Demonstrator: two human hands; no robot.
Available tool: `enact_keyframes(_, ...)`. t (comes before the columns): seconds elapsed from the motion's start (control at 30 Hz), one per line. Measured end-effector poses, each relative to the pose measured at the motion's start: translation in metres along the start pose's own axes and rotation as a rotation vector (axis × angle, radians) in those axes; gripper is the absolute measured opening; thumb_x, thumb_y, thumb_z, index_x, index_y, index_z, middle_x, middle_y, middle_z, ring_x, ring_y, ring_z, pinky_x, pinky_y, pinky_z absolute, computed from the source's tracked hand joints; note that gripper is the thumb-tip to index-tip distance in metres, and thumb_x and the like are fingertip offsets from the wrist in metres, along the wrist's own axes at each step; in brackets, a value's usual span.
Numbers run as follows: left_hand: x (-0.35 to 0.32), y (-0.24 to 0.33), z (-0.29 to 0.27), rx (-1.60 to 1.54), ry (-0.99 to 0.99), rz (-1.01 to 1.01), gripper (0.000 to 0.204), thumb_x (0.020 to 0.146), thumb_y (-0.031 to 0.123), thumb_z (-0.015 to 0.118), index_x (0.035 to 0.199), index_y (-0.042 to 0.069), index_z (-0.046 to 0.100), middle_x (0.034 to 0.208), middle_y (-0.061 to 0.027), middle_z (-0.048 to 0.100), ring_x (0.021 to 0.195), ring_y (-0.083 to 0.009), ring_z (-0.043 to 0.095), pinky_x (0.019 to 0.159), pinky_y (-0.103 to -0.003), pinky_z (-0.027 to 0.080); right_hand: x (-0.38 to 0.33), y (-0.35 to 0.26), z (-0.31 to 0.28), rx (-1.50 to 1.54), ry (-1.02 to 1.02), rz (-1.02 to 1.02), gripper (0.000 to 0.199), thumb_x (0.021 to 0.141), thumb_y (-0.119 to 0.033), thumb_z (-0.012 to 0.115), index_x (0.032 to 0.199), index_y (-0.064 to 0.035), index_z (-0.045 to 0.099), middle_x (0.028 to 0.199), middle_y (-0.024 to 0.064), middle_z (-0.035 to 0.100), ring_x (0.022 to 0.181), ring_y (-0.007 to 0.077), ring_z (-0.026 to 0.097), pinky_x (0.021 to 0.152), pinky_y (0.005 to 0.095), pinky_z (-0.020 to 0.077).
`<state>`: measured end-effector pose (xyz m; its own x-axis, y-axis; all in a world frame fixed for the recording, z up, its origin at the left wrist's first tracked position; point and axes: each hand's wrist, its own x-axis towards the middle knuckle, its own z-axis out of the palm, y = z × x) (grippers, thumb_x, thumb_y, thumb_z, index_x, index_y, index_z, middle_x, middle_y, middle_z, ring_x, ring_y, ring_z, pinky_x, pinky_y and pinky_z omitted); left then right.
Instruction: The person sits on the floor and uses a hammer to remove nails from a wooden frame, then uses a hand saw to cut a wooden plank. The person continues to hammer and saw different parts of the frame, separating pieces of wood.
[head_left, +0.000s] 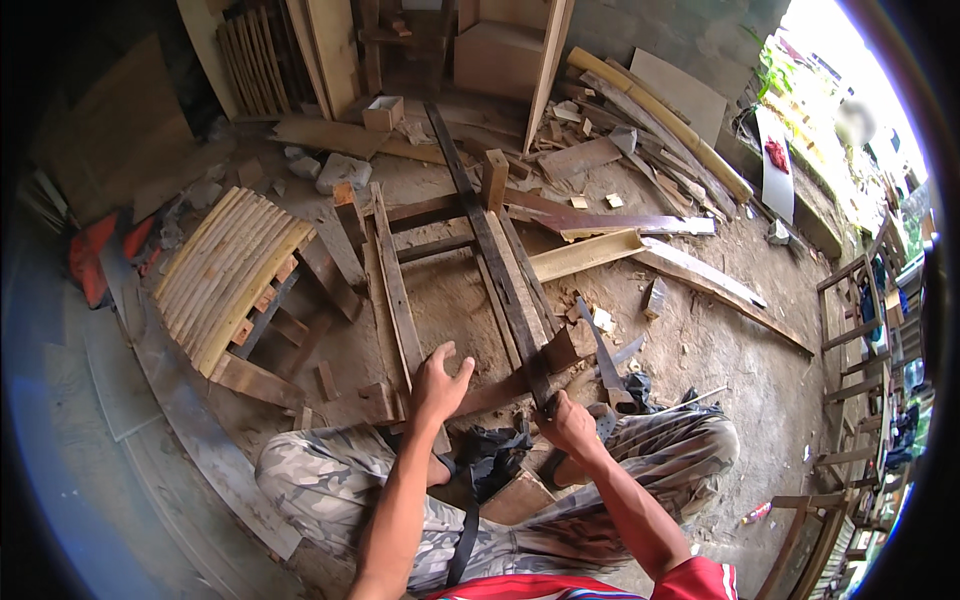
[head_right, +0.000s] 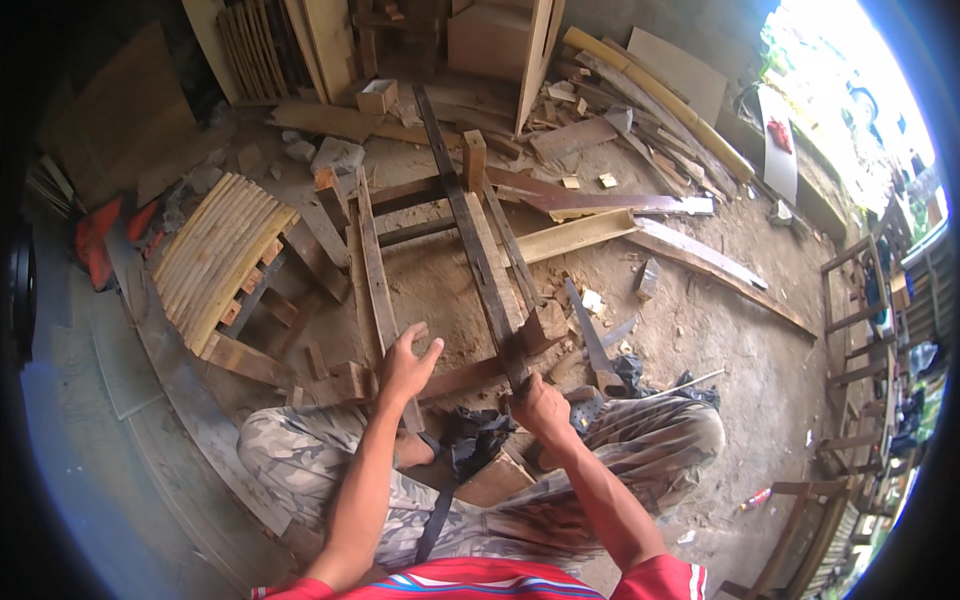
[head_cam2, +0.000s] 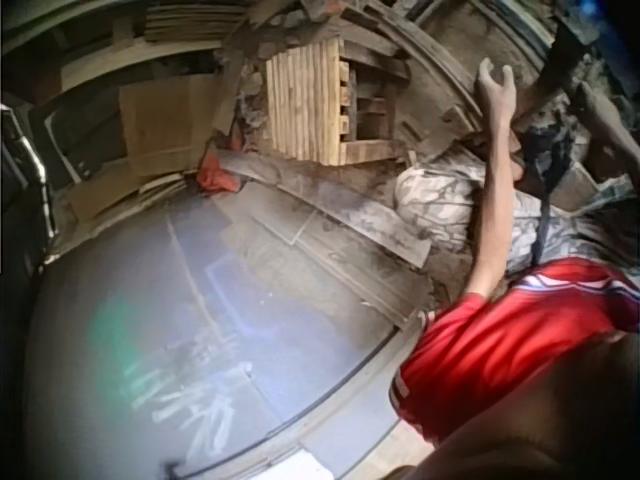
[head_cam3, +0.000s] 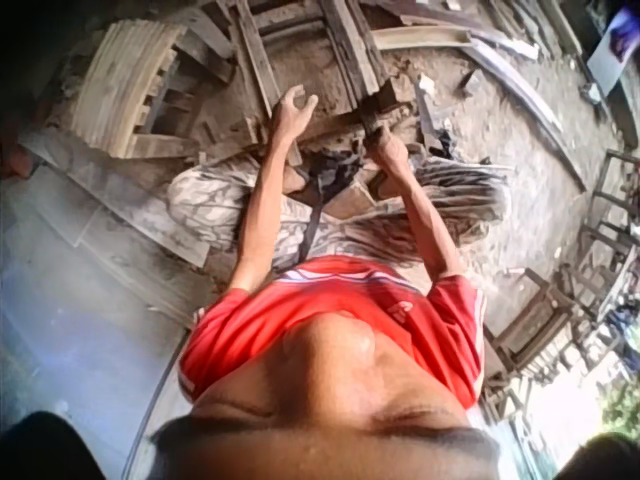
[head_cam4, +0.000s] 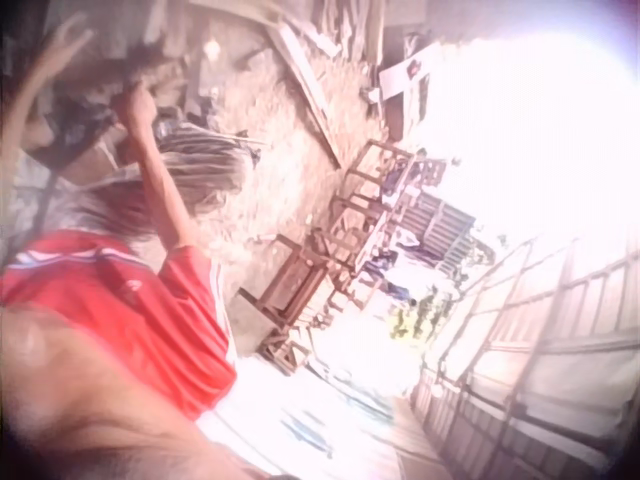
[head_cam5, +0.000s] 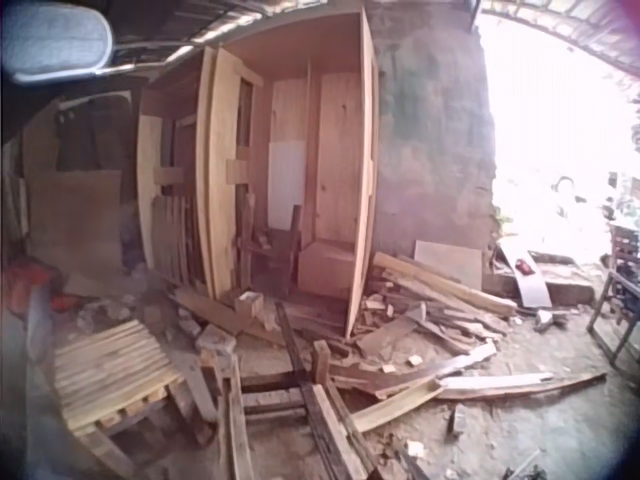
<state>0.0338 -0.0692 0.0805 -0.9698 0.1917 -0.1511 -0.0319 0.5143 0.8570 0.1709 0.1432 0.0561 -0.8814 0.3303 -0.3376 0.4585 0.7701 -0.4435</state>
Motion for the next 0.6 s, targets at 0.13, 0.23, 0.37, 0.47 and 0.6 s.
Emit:
enact_keyframes(0.13, -0.027, -0.011, 0.010, -0.077, 0.100, 0.058, 0.047, 0.089, 0.029, 0.070, 0.122, -0.003, 0.062, 0.118, -0.0197, 0.068, 0.113, -0.0306, 0.064, 0.099, -0.037, 0.048, 0.007, 0.014, 0.009, 0.220, -0.008, -0.016, 0.056, 0.082, -0.045, 0.075, 0.110, -0.0001, 0.055, 0.086, 0.0263, 0.067, 0.086, 0.0414, 0.067, 0.074, 0.0482, 0.0518)
enact_keyframes(0.23, -0.042, -0.010, 0.019, -0.094, 0.042, 0.071, 0.045, 0.089, 0.030, 0.070, 0.121, -0.001, 0.063, 0.116, -0.0187, 0.069, 0.113, -0.0298, 0.065, 0.098, -0.037, 0.048, 0.012, 0.010, 0.002, 0.426, -0.093, 0.041, 0.059, 0.083, -0.044, 0.076, 0.114, 0.0003, 0.055, 0.085, 0.0259, 0.067, 0.085, 0.0387, 0.067, 0.073, 0.0464, 0.0512)
enact_keyframes(0.37, -0.053, -0.005, 0.033, -0.054, -0.063, 0.115, 0.045, 0.089, 0.033, 0.069, 0.122, 0.001, 0.064, 0.116, -0.0182, 0.069, 0.113, -0.0317, 0.064, 0.098, -0.039, 0.048, 0.018, 0.006, -0.010, 0.310, -0.123, 0.110, 0.056, 0.081, -0.040, 0.078, 0.111, 0.0005, 0.054, 0.089, 0.0255, 0.067, 0.083, 0.0407, 0.066, 0.072, 0.0472, 0.0508)
enact_keyframes(0.47, -0.052, -0.009, 0.053, -0.062, -0.118, 0.123, 0.049, 0.090, 0.034, 0.067, 0.123, -0.003, 0.061, 0.120, -0.0230, 0.066, 0.117, -0.0357, 0.062, 0.100, -0.040, 0.047, 0.007, 0.009, 0.004, 0.160, 0.267, -0.050, 0.051, 0.079, -0.033, 0.078, 0.104, 0.0011, 0.051, 0.087, 0.0251, 0.065, 0.082, 0.0438, 0.064, 0.070, 0.0496, 0.0504)
enact_keyframes(0.6, -0.032, -0.007, 0.093, 0.007, -0.105, 0.178, 0.065, 0.088, 0.041, 0.068, 0.131, -0.005, 0.055, 0.130, -0.0278, 0.059, 0.124, -0.0406, 0.055, 0.103, -0.042, 0.044, 0.005, 0.013, 0.008, 0.054, 0.350, 0.031, 0.045, 0.078, -0.028, 0.076, 0.096, 0.0008, 0.046, 0.084, 0.0267, 0.064, 0.082, 0.0459, 0.064, 0.070, 0.0524, 0.0501)
